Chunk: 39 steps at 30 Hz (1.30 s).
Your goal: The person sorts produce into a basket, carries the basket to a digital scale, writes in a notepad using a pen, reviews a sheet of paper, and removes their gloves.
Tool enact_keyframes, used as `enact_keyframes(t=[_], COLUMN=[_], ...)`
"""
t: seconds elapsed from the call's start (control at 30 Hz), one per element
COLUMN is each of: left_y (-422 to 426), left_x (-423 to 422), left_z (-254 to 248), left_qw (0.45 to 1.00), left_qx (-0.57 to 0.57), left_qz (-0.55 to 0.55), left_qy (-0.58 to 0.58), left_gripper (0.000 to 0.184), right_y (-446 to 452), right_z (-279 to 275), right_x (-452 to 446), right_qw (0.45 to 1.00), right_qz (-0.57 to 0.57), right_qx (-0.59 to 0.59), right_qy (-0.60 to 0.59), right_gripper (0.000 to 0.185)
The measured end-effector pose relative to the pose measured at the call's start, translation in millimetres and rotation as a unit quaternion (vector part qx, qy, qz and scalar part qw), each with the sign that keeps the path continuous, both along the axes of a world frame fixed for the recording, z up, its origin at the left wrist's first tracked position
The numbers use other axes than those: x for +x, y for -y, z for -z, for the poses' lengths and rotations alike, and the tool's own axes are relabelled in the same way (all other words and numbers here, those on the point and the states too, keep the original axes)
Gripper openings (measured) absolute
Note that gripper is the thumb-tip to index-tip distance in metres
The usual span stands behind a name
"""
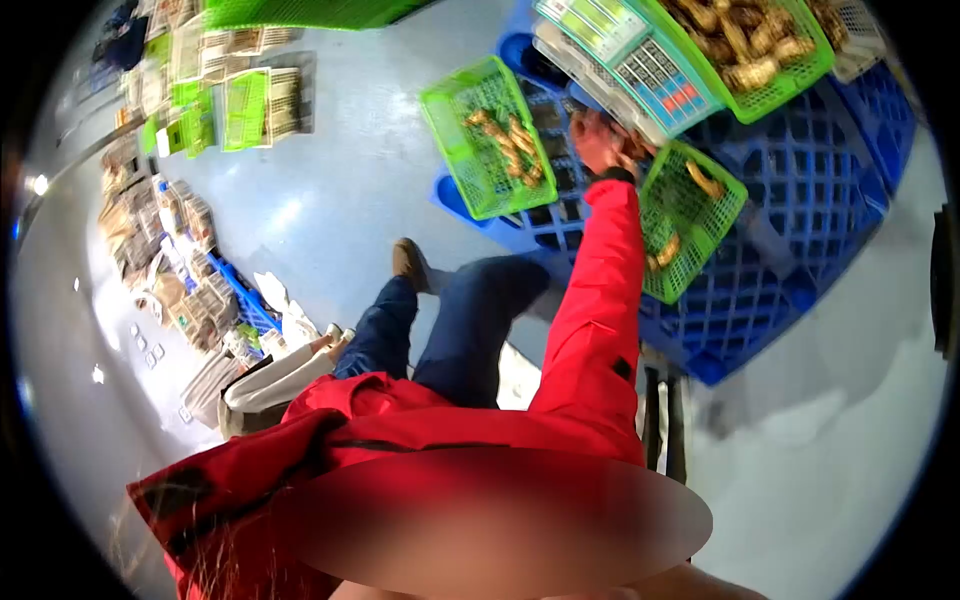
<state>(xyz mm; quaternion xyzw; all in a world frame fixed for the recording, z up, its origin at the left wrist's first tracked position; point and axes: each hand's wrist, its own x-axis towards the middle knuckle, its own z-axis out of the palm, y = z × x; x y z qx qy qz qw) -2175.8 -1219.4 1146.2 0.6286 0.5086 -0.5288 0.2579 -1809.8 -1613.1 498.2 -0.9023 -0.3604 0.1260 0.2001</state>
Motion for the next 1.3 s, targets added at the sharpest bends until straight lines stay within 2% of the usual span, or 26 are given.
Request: enact_keyframes(t=[0.03,0.07,0.1,0.17,0.3,0.37,0.43,0.47,0.5,0.53,0.57,0.6,0.63,0.73,0.97,1.13,1.3], left_y=[2.4,2.1,2.7,2.2,-4.7,-2.3,3.8,8.3,17.3,29.7,33.6,39.8,44.5,34.9,-63.6,-141.9,-211.0], left_x=[-3.8,-5.9,-9.3,-18.0,-37.8,-46.1,-47.5,-43.2,-36.2,-26.4,-21.3,-10.3,-7.0,-20.7,-141.8,-246.5,-369.1], left_z=[-6.6,-16.4,-27.8,-49.1,-110.3,-134.9,-145.5,-143.0,-135.1,-123.3,-117.9,-106.3,-98.6,-91.8,-88.8,-92.7,-102.2], left_qw=[1.0,1.0,1.0,0.999,0.993,0.984,0.968,0.954,0.937,0.918,0.899,0.881,0.865,0.831,0.787,0.775,0.75], left_qx=[0.0,0.0,0.004,0.012,0.044,0.046,0.024,0.0,-0.032,-0.068,-0.091,-0.117,-0.137,-0.159,-0.115,-0.028,0.112], left_qz=[0.006,0.015,0.018,0.026,0.022,0.012,0.009,0.009,0.016,0.023,0.03,0.039,0.043,0.032,-0.059,-0.167,-0.319], left_qy=[0.006,0.016,0.025,0.043,0.108,0.169,0.25,0.3,0.346,0.391,0.427,0.456,0.481,0.532,0.603,0.609,0.568], left_gripper=[0.037,0.037,0.037,0.037,0.036,0.036,0.036,0.036,0.036,0.036,0.036,0.036,0.036,0.036,0.036,0.035,0.035], right_y=[-27.0,-54.6,-66.5,-75.6,-92.7,-110.6,-137.0,-154.0,-172.2,-189.5,-207.5,-229.6,-247.9,-307.0,-442.8,-537.7,-624.6], right_z=[3.5,5.0,4.5,-17.2,-90.2,-138.1,-185.8,-211.9,-236.9,-258.0,-278.1,-299.0,-315.9,-361.0,-429.0,-453.4,-457.7], right_x=[15.3,38.0,47.0,47.2,1.8,-33.4,-67.2,-82.0,-95.6,-109.6,-118.1,-124.4,-134.9,-151.7,-196.1,-254.5,-313.4], right_qw=[0.989,0.956,0.929,0.923,0.988,0.998,0.983,0.94,0.813,0.516,0.324,0.219,0.168,0.137,0.177,0.184,0.198], right_qz=[-0.05,-0.089,-0.117,-0.133,-0.079,-0.058,-0.05,-0.048,0.008,0.132,0.212,0.259,0.277,0.282,0.281,0.287,0.295], right_qx=[-0.079,-0.158,-0.212,-0.236,-0.106,-0.021,0.057,0.11,0.207,0.324,0.34,0.319,0.292,0.242,0.164,0.103,0.019], right_qy=[0.112,0.23,0.281,0.273,0.085,-0.021,-0.168,-0.318,-0.544,-0.782,-0.857,-0.885,-0.9,-0.918,-0.929,-0.934,-0.935], right_gripper=[0.044,0.044,0.044,0.044,0.044,0.044,0.044,0.044,0.044,0.044,0.044,0.044,0.044,0.044,0.044,0.044,0.043])
